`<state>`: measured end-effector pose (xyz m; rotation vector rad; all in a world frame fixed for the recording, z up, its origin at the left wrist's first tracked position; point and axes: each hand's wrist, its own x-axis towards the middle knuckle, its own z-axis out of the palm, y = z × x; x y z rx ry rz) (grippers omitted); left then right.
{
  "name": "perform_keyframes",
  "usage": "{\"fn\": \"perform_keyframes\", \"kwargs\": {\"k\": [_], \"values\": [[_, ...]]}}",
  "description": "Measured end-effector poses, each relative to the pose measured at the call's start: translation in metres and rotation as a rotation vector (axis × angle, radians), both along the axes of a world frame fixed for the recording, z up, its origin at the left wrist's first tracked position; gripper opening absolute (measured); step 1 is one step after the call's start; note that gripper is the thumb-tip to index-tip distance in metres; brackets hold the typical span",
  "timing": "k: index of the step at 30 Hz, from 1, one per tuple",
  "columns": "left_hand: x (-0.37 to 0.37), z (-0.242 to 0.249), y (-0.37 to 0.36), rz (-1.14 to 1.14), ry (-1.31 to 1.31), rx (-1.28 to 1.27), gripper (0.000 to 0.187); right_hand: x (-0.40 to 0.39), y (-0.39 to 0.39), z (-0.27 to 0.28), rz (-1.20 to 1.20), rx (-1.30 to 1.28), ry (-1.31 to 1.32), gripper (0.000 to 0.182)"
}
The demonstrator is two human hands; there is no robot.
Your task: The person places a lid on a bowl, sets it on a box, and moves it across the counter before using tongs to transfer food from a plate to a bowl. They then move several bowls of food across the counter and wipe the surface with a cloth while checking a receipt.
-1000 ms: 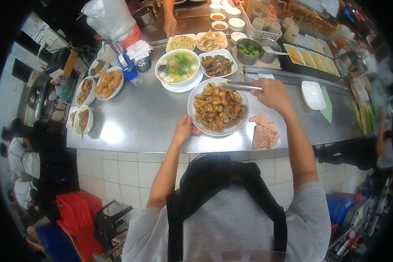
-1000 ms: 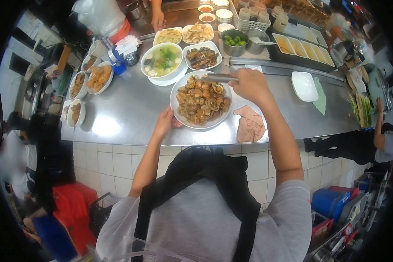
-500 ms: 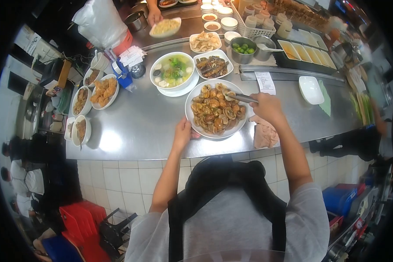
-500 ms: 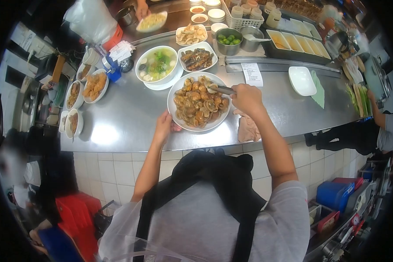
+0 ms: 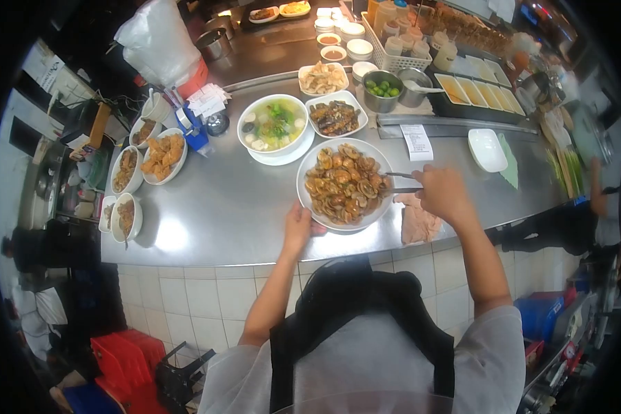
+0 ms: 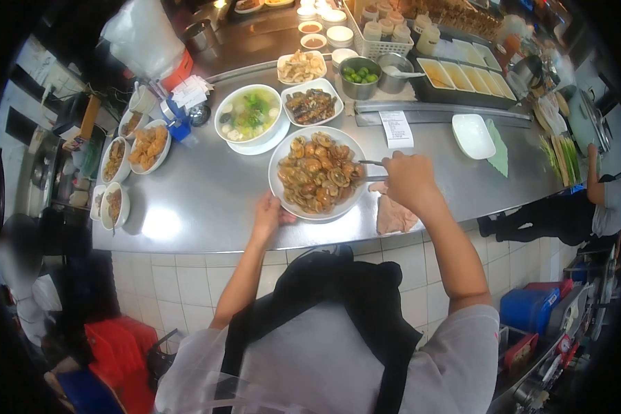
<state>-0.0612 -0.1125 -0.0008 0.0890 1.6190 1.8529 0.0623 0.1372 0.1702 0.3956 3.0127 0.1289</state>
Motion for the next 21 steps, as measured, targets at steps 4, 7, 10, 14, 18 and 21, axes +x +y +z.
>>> {"fn": "perform_keyframes", "kwargs": {"k": [4, 7, 10, 14, 18, 21], "values": [[0.007, -0.002, 0.007, 0.017, 0.038, 0.034, 0.035, -0.009, 0.021, -0.016, 0.076, -0.032, 0.081, 0.021], [0.005, 0.005, 0.008, 0.015, 0.024, 0.045, 0.034, -0.010, 0.032, -0.010, 0.135, -0.038, 0.094, 0.023], [0.003, 0.008, 0.007, 0.009, -0.014, 0.046, 0.035, -0.015, 0.038, -0.004, 0.146, -0.120, 0.159, 0.024], [0.006, 0.010, 0.007, 0.018, -0.008, 0.047, 0.035, -0.032, 0.015, -0.008, 0.056, -0.232, 0.115, 0.025], [0.005, 0.009, 0.011, 0.055, -0.019, 0.030, 0.036, -0.028, 0.016, 0.010, -0.074, -0.319, 0.034, 0.026], [0.007, 0.009, 0.010, 0.062, -0.013, 0.022, 0.036, -0.021, 0.029, 0.004, 0.046, -0.257, 0.175, 0.026]]}}
